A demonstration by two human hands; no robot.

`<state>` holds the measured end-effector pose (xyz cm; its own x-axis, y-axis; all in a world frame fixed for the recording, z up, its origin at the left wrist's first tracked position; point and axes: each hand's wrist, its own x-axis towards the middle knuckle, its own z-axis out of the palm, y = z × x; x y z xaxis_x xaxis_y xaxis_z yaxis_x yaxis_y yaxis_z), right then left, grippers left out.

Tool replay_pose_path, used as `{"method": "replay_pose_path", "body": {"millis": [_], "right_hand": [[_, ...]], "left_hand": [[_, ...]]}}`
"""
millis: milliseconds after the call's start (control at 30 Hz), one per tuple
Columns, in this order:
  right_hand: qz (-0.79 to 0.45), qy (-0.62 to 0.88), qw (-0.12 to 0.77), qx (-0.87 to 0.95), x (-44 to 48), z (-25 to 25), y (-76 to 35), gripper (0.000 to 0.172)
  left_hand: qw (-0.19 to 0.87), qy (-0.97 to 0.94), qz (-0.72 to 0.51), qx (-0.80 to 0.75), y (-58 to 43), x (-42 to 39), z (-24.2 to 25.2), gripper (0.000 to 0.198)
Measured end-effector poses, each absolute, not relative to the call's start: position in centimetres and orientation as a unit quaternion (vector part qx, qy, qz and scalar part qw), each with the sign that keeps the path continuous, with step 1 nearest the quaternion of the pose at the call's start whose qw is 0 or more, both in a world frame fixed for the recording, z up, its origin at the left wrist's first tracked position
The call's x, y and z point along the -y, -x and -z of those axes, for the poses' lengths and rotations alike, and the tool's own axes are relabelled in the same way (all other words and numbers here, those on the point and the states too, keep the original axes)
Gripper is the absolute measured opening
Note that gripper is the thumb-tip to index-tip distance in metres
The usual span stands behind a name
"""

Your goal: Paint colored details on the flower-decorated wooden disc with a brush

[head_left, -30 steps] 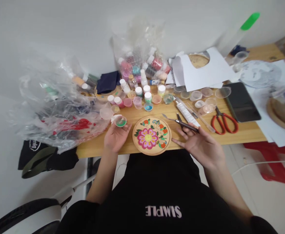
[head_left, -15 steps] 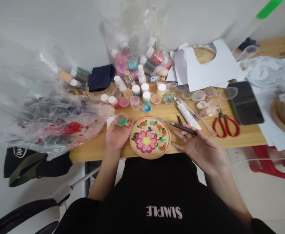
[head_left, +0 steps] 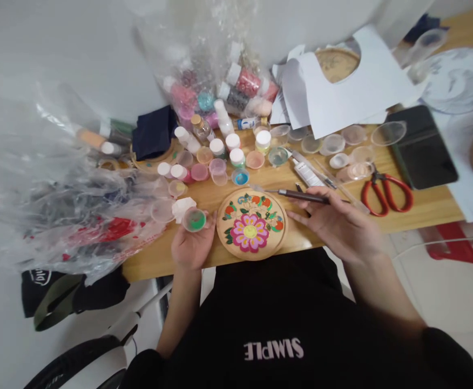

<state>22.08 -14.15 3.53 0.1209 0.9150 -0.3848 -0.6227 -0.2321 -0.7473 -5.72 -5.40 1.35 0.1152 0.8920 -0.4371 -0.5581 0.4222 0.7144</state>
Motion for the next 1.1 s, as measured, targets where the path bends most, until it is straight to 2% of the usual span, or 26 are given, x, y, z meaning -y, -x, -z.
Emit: {"method": "replay_pose_path", "body": {"millis": [100,267,567,767,1100], "right_hand": [[-0.631,0.45,0.603,0.189,13.3,-3.4,-22.1,0.025],[-0.619,0.444,0.617,0.196,11.9,-3.0,-21.4,0.022],[-0.631,0.446,0.617,0.149,13.6,-3.6,-21.7,0.019],[-0.658,0.449,0.592,0.121,15.6,-4.1,-21.5,0.027],[-0.631,0.455,0.617,0.117,15.1,-3.3,-21.5,0.011]], "left_hand": [[0.727,-0.195,-0.494,-0.435,6.3,6.2,-1.3,0.02],[0.711,-0.206,-0.498,-0.452,7.1,7.0,-1.5,0.029],[0.713,-0.225,-0.507,-0.429,7.5,6.3,-1.3,0.028],[0.728,-0.22,-0.499,-0.416,7.3,6.1,-0.8,0.031],[0.727,-0.202,-0.474,-0.454,8.0,7.4,-0.8,0.043]]}}
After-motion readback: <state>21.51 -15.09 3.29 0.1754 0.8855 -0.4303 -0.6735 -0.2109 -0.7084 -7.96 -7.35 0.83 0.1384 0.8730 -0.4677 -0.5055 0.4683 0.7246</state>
